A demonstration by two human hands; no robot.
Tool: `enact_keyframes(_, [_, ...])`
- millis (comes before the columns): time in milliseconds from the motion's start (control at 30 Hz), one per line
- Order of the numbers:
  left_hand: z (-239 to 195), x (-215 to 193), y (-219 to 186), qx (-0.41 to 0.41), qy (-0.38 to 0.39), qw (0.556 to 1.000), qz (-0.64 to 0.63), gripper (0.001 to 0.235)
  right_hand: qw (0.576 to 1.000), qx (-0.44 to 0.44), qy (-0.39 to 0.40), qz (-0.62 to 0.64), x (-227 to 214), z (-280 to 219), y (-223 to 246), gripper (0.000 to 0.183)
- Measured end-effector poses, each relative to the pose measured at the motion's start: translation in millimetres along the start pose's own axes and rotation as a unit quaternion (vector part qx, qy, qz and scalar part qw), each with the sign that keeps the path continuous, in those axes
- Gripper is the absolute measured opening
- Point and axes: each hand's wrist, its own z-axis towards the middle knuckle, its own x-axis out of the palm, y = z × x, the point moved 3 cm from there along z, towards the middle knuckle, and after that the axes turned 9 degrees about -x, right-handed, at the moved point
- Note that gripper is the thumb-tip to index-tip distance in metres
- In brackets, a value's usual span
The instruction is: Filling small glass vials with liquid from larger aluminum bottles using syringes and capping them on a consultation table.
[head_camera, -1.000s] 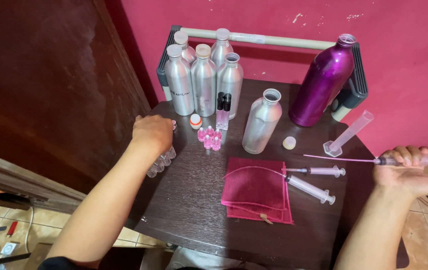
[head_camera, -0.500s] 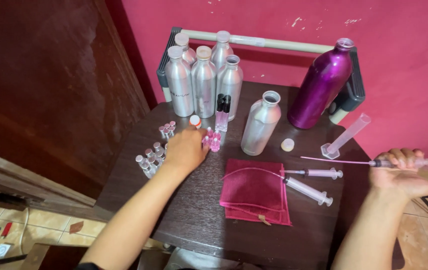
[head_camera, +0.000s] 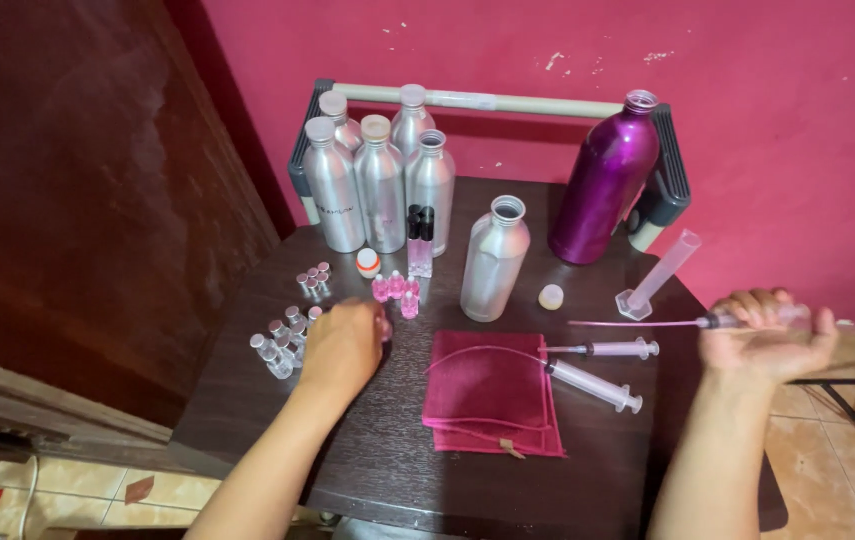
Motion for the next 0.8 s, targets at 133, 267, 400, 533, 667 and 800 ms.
enact_keyframes(133, [-44.9,-32.0,-44.1,-0.013,0.14,0.987,-0.072,0.015,0.998,0.036,-0.035,0.031,12.7,-8.9,-19.1,0.025])
enact_keyframes(267, [-48.6,3.7,-64.7,0.055,0.148,0.974,-0.162,0.021,0.996,0.092,-0.012,0.009,40.9,-33.9,-41.7,0.028])
enact_keyframes(400, [-46.6,39.8,-67.3,0.148,0.067,0.98,-0.111,0.015,0.988,0.135,0.034,-0.065,41.9,-42.5,-72.7,0.019])
enact_keyframes(533, [-54.4,41.7,-65.2,0.138,0.053,0.984,-0.096,0.009,0.956,0.106,-0.091,-0.257,1.1,-34.4,-97.5,0.032])
enact_keyframes(667, [-59.2,45.2,-63.7,0.109,0.038,0.986,-0.122,0.01,0.944,0.077,-0.049,-0.319,-2.8,-44.5,-92.5,0.032])
enact_keyframes(800, [-49.9,54.1,-61.0,0.147,0.03,0.977,-0.151,0.014,0.926,0.095,-0.008,-0.365,-27.0,-61.0,-81.2,0.021])
